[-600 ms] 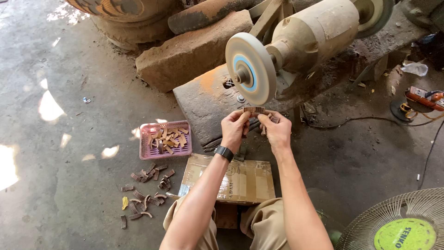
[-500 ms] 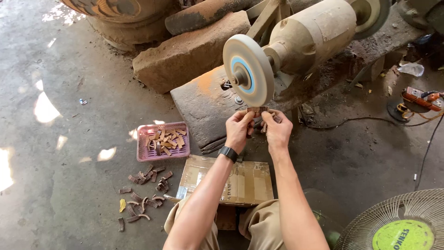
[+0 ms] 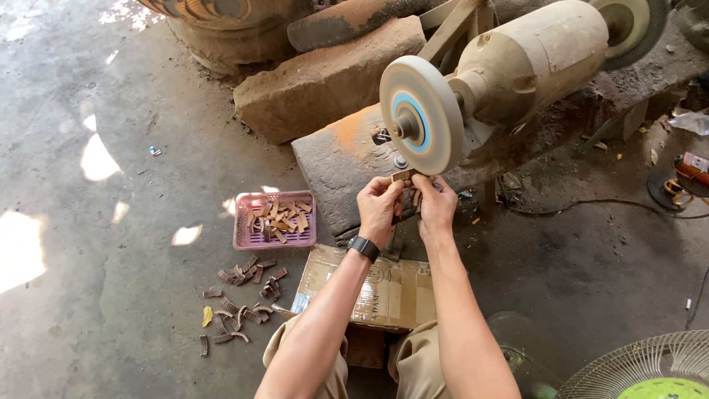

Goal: Grinding and polishing small curved parts using a bench grinder.

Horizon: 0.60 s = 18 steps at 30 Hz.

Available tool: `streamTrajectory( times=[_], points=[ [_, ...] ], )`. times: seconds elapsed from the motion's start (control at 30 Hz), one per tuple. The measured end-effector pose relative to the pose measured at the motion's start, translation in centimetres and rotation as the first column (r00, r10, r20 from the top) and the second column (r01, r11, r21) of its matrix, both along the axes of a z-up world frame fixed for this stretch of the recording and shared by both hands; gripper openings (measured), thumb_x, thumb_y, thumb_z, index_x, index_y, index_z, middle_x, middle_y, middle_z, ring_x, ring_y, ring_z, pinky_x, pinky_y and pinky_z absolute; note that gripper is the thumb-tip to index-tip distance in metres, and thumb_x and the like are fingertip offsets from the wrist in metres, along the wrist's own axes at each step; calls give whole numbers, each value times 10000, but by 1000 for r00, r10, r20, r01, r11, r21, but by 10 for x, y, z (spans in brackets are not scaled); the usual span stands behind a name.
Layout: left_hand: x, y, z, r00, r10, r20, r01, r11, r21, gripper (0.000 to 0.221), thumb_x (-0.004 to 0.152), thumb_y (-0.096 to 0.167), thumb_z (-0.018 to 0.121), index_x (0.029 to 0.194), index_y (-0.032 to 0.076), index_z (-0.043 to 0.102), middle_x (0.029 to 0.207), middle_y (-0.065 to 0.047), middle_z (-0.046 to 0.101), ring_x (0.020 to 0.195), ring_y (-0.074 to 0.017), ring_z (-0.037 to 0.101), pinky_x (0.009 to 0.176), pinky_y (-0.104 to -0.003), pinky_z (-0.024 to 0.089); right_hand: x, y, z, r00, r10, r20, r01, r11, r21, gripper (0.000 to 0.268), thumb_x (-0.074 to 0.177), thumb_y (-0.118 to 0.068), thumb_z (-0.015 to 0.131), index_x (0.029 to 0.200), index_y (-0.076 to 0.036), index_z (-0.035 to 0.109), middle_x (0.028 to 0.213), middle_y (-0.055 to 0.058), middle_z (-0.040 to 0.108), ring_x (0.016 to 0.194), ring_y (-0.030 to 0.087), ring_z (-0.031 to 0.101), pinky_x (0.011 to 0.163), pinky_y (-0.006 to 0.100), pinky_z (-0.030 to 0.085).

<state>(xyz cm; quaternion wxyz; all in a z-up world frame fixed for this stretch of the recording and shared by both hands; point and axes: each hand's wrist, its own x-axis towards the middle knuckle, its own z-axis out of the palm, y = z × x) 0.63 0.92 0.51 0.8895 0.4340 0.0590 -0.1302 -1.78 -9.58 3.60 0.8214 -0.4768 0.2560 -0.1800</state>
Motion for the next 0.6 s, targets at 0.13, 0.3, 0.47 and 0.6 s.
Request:
streamTrajectory(
  times=[0.13, 0.3, 0.47, 0.6],
  points=[
    [-8, 15, 13, 998, 11, 59, -25, 969, 244, 129, 918, 103, 749, 991, 5, 708, 761, -20, 672, 516, -49, 506, 429, -209, 394, -5, -9, -10, 997, 70, -39, -73, 993, -93, 121, 886, -56, 746, 991, 4, 749, 820, 19, 707, 625, 71, 611, 555, 228, 492],
    [-2, 2, -24, 906, -127, 405, -90, 875, 476, 192, 917, 154, 824, 992, 5, 727, 819, -17, 725, 677, -4, 596, 577, -173, 509, -18, -33, -11, 986, 147, -78, -157, 977, -142, 180, 889, -53, 738, 1045, 34, 755, 705, 22, 638, 508, 79, 516, 465, 253, 445],
    [-2, -26, 10, 983, -169, 71, 148, 958, 245, 214, 904, 183, 810, 937, 1, 703, 724, -17, 672, 541, -32, 541, 452, -194, 422, -26, -33, 35, 994, 112, 13, -107, 973, -203, 242, 900, -61, 731, 1126, 25, 738, 773, -14, 660, 570, 49, 546, 500, 232, 464],
    [-4, -28, 23, 988, -147, 57, 136, 977, 166, 203, 898, 187, 801, 917, 35, 667, 738, -8, 697, 531, -26, 541, 446, -191, 425, -23, -33, 31, 995, 97, 31, -90, 977, -193, 248, 914, -66, 736, 1140, 35, 731, 799, -12, 657, 602, 43, 550, 514, 231, 484]
  ],
)
